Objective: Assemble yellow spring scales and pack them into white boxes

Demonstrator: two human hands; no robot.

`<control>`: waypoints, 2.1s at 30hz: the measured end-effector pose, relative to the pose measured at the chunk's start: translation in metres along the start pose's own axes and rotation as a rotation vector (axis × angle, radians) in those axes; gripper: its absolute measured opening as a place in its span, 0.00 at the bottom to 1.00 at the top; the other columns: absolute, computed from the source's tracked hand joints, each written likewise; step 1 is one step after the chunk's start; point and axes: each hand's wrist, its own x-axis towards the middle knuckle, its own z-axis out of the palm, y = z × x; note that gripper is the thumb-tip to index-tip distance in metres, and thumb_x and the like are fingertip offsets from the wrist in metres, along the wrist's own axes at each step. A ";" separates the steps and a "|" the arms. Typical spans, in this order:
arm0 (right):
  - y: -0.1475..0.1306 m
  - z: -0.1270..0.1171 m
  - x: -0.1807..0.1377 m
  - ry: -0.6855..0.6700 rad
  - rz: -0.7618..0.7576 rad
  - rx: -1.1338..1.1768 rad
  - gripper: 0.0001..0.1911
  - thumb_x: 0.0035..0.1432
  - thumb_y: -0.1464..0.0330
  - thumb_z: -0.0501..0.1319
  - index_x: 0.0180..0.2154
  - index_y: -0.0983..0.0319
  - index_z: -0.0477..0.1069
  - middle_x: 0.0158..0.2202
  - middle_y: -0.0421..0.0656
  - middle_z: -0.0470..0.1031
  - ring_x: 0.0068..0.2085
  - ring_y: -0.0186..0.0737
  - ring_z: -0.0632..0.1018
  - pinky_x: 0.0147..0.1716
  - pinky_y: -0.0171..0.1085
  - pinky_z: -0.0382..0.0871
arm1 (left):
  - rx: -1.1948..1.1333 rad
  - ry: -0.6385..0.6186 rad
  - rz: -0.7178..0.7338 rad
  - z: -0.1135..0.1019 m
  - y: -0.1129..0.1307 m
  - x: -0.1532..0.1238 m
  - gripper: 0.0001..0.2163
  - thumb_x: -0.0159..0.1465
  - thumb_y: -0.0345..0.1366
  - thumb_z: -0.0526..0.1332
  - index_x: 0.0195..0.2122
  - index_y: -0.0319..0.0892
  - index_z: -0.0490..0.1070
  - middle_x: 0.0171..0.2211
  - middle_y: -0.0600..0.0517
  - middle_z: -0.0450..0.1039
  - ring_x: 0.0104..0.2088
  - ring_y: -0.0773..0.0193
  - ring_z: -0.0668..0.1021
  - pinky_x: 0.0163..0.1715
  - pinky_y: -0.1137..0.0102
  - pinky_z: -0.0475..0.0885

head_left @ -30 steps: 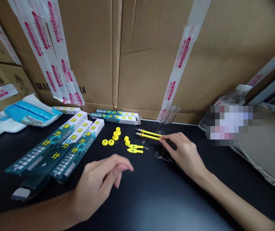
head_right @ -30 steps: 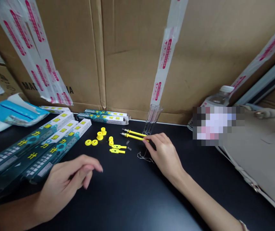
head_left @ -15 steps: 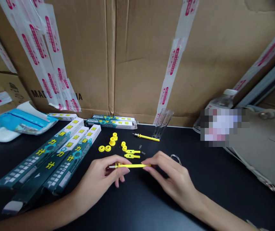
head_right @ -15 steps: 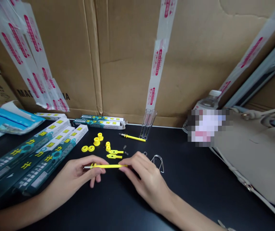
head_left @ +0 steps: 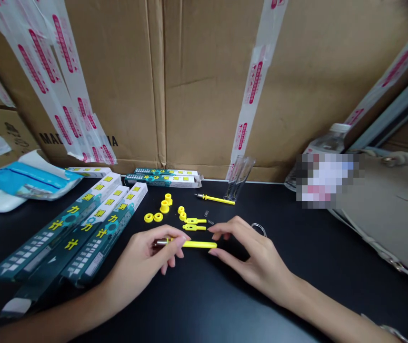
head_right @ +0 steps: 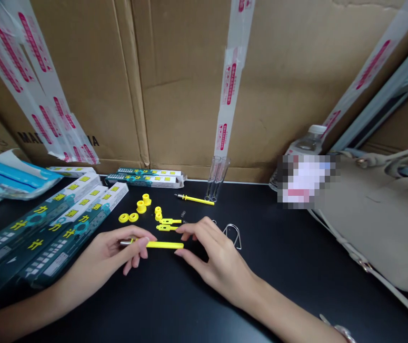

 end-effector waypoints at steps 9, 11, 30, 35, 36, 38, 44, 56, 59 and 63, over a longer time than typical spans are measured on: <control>0.006 0.001 0.001 0.001 0.068 -0.021 0.12 0.66 0.74 0.59 0.50 0.56 0.71 0.38 0.43 0.75 0.40 0.41 0.76 0.40 0.41 0.74 | -0.051 0.031 -0.020 -0.003 -0.001 0.001 0.11 0.60 0.45 0.65 0.35 0.41 0.75 0.26 0.54 0.74 0.24 0.67 0.73 0.20 0.75 0.67; 0.005 0.001 0.002 0.015 0.075 -0.032 0.11 0.67 0.74 0.58 0.49 0.57 0.72 0.39 0.43 0.76 0.40 0.42 0.77 0.40 0.41 0.74 | -0.024 0.025 -0.035 -0.002 0.001 0.000 0.11 0.60 0.45 0.65 0.35 0.41 0.77 0.27 0.53 0.75 0.25 0.66 0.74 0.21 0.75 0.67; 0.007 -0.017 0.024 0.082 0.005 -0.165 0.10 0.66 0.71 0.61 0.49 0.58 0.73 0.44 0.46 0.77 0.46 0.46 0.76 0.46 0.45 0.73 | 0.194 -0.119 0.004 0.000 0.008 -0.006 0.18 0.68 0.47 0.55 0.36 0.42 0.81 0.19 0.55 0.74 0.22 0.66 0.71 0.23 0.72 0.61; -0.008 0.000 0.065 -0.050 -0.178 -0.140 0.11 0.66 0.71 0.62 0.50 0.57 0.74 0.47 0.46 0.79 0.49 0.46 0.73 0.50 0.48 0.71 | 0.263 -0.146 0.045 -0.001 0.007 -0.007 0.18 0.68 0.46 0.55 0.35 0.43 0.81 0.22 0.55 0.78 0.25 0.64 0.74 0.25 0.72 0.61; -0.012 0.008 0.075 -0.081 -0.231 -0.137 0.12 0.66 0.72 0.61 0.50 0.57 0.74 0.47 0.45 0.79 0.48 0.46 0.72 0.50 0.48 0.70 | 0.279 -0.146 0.052 -0.001 0.006 -0.007 0.17 0.68 0.45 0.55 0.34 0.43 0.82 0.23 0.55 0.78 0.26 0.64 0.75 0.25 0.72 0.61; -0.020 0.028 0.094 -0.135 -0.323 -0.165 0.12 0.67 0.72 0.60 0.51 0.60 0.74 0.47 0.44 0.79 0.50 0.47 0.71 0.50 0.46 0.69 | 0.306 -0.146 0.060 -0.001 0.005 -0.008 0.18 0.68 0.45 0.56 0.31 0.43 0.82 0.24 0.54 0.80 0.28 0.63 0.76 0.26 0.72 0.62; -0.025 0.074 0.125 -0.214 -0.405 -0.478 0.17 0.66 0.62 0.62 0.50 0.66 0.76 0.52 0.53 0.77 0.56 0.60 0.66 0.49 0.56 0.64 | 0.281 -0.167 0.065 -0.001 0.003 -0.008 0.17 0.69 0.46 0.56 0.36 0.44 0.82 0.23 0.55 0.80 0.29 0.61 0.78 0.28 0.72 0.64; -0.012 0.044 0.101 0.022 -0.203 0.046 0.08 0.65 0.71 0.63 0.47 0.60 0.76 0.43 0.44 0.81 0.46 0.42 0.77 0.48 0.41 0.73 | 0.133 -0.037 0.005 -0.001 0.000 -0.006 0.15 0.66 0.47 0.59 0.39 0.43 0.81 0.31 0.52 0.80 0.27 0.64 0.72 0.23 0.73 0.63; -0.011 0.025 0.077 0.119 0.021 0.179 0.09 0.65 0.72 0.63 0.47 0.59 0.77 0.42 0.43 0.81 0.39 0.38 0.81 0.41 0.38 0.77 | 0.061 0.002 -0.031 -0.001 -0.003 -0.006 0.17 0.65 0.49 0.59 0.45 0.43 0.80 0.34 0.50 0.79 0.28 0.64 0.72 0.21 0.74 0.63; -0.006 0.008 0.038 0.218 0.245 0.417 0.10 0.64 0.66 0.64 0.47 0.59 0.77 0.45 0.46 0.79 0.40 0.40 0.82 0.42 0.40 0.80 | 0.039 0.011 -0.047 -0.002 -0.003 -0.004 0.16 0.64 0.48 0.62 0.44 0.43 0.80 0.33 0.51 0.77 0.23 0.70 0.66 0.21 0.75 0.62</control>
